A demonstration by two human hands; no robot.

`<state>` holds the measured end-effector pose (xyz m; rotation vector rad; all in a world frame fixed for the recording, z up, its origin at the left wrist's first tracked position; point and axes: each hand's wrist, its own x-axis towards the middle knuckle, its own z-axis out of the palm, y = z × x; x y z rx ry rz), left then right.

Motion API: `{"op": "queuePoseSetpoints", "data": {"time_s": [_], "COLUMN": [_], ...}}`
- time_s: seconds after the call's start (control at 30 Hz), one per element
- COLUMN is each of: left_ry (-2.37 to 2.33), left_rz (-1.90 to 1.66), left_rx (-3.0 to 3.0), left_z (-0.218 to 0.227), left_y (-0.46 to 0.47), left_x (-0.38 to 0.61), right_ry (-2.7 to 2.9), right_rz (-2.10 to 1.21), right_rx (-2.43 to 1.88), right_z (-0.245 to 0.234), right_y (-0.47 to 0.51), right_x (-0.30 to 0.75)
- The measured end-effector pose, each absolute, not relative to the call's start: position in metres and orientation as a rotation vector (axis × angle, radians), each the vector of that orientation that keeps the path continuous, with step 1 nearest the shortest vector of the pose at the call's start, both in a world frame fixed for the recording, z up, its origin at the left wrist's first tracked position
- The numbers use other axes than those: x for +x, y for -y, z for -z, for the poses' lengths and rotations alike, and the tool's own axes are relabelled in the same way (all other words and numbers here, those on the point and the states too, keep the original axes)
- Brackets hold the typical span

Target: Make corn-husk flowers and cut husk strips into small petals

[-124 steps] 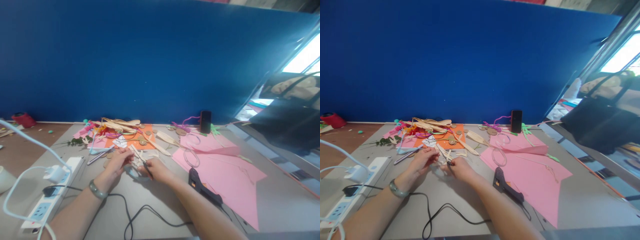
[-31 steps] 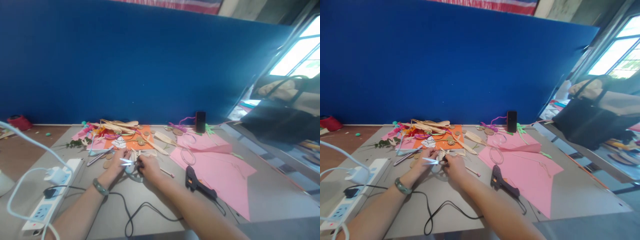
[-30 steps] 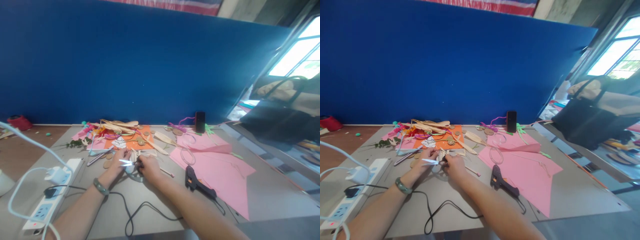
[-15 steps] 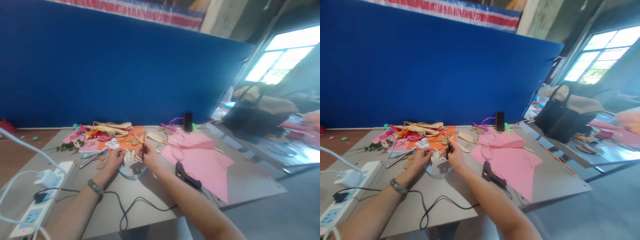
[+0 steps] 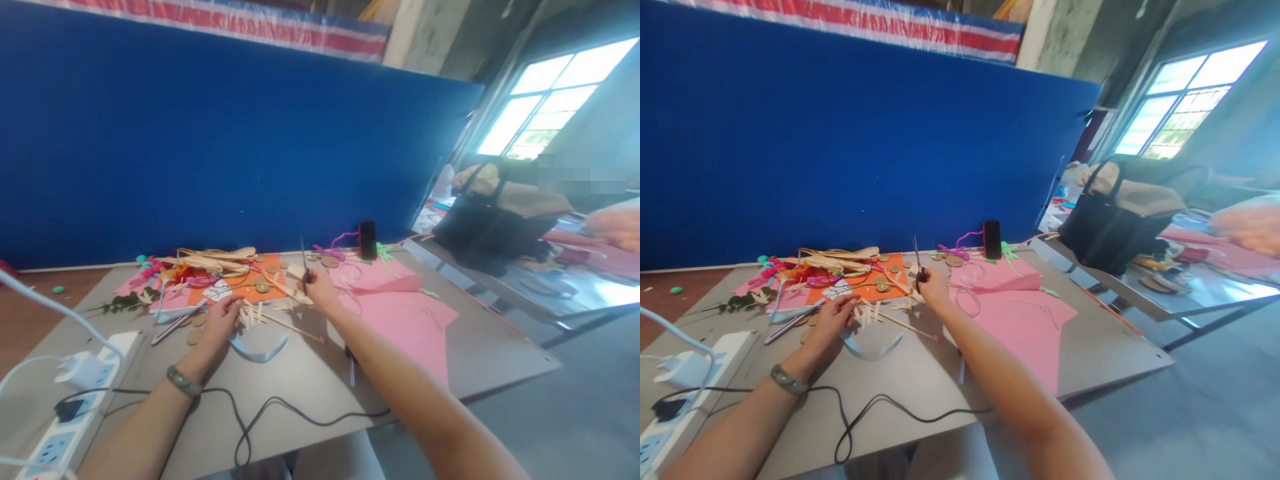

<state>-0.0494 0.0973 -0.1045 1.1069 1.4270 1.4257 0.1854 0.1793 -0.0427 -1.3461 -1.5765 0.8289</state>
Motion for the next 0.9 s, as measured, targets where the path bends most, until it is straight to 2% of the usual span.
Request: {"op": "queuePoseSetpoints", "data": {"time_s": [0.2,0.37,0.5,0.63,0.9], "left_ry": [-1.386,-1.363,-1.292,-1.244,-1.204], "left_rz": [-1.458,-1.464,-1.434,-1.431,-1.445], "left_rx": [1.091,1.063,1.031,1.007,0.942], "left_z": [0.095,0.092,0.087,0.081,0.085], "left_y": [-0.096,-0.094,-0.09,-0.086,-0.085], "left_x": [-0.049,-0.047,-0.041,-0.034,-0.029], "right_ry": [1.469,1.376,1.426,1.592,1.565], "right_rz": [-0.699,-0.727,-0.874,-1.293,-1.335], "right_rx": [-1.357,-1.258,-1.164,-1.02,-1.03], "right_z": [0.037,0.029,0.035,0.057,0.071], "right_y": [-0.191,-0.181,-0.155,-0.126,-0.111], "right_x": [0.188,0.176,0.154,0.13,0.121]}}
